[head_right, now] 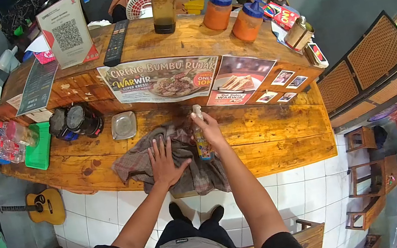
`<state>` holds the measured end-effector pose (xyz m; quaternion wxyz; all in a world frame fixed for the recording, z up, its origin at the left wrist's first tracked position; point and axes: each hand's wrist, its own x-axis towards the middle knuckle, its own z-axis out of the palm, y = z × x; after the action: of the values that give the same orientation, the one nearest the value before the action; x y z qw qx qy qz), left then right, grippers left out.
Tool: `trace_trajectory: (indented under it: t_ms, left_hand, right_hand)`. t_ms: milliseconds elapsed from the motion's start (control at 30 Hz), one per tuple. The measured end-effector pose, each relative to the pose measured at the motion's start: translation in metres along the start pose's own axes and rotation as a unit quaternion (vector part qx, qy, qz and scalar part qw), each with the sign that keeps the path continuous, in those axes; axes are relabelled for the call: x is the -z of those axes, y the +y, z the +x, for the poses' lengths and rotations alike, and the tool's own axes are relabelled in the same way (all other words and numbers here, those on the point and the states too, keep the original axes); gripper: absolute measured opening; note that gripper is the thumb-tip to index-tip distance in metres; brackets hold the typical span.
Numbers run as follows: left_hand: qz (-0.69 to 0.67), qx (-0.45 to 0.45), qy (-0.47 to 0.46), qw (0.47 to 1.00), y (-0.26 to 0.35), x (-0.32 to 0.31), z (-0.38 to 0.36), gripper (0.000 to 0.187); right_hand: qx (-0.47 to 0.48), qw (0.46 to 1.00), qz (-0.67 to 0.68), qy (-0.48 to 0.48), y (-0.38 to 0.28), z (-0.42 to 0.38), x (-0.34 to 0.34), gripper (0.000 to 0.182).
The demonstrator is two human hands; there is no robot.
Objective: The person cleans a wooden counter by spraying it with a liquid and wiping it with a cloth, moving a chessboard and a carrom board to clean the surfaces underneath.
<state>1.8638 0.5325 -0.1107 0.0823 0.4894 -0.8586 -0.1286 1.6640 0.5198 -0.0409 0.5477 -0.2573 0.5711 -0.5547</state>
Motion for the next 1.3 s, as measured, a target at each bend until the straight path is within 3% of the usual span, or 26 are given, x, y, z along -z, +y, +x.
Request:
trace_trajectory:
  t_ms: [33, 100, 200, 367, 433, 567, 800, 967, 1033, 1133, 1300]
  left_hand:
    - [-0.028, 0.056, 0.052, 0.997, 0.008, -0.004, 0.003, 0.089]
    - [-0.012, 0.080, 0.061, 0.995, 0.023, -0.005, 0.026, 0.091]
    - [0.011, 0.038, 0.029, 0.999, 0.041, -0.013, 0.061, 0.094]
    - [-0.015, 0.047, 0.002, 0.999, 0.075, -0.015, 0.080, 0.091]
    - [0.010, -0.023, 0.005, 1.000, 0.074, -0.024, 0.072, 0.089]
    - [-0.036, -0.101, -0.006, 0.994, 0.039, -0.008, 0.039, 0.086]
    - [-0.007, -0.042, -0.014, 0.999, -0.056, 0.030, -0.041, 0.086]
    - [-0.003, -0.010, -0.007, 1.000, -0.126, 0.048, -0.076, 0.089]
    - [-0.011, 0.006, -0.010, 1.000, -0.145, 0.059, -0.079, 0.090]
    - [0.025, 0.070, 0.007, 0.997, -0.154, 0.061, -0.076, 0.091]
    - [0.032, 0.073, 0.005, 0.997, -0.140, 0.054, -0.073, 0.093]
  right_hand:
    - [-0.003, 1.000, 0.002, -0.003, 0.005, 0.000, 0.003, 0.041]
    - [0.000, 0.999, -0.035, -0.020, 0.010, 0.002, 0.013, 0.042]
    - [-0.006, 0.999, -0.040, 0.004, 0.014, -0.025, 0.034, 0.039]
    - [-0.029, 0.998, -0.015, 0.050, 0.024, -0.078, 0.076, 0.037]
    - [-0.051, 0.997, 0.010, 0.063, 0.023, -0.080, 0.074, 0.039]
    - [-0.034, 0.999, 0.027, 0.023, 0.017, -0.077, 0.044, 0.046]
    - [-0.047, 0.997, 0.000, -0.068, 0.028, -0.053, -0.019, 0.036]
    - [-0.064, 0.997, 0.039, -0.031, 0.047, -0.056, -0.051, 0.036]
    - [-0.088, 0.993, 0.033, -0.072, 0.057, -0.057, -0.047, 0.034]
    - [-0.056, 0.997, 0.044, -0.029, 0.066, -0.064, -0.047, 0.033]
    - [-0.049, 0.996, 0.071, -0.006, 0.053, -0.083, -0.043, 0.031]
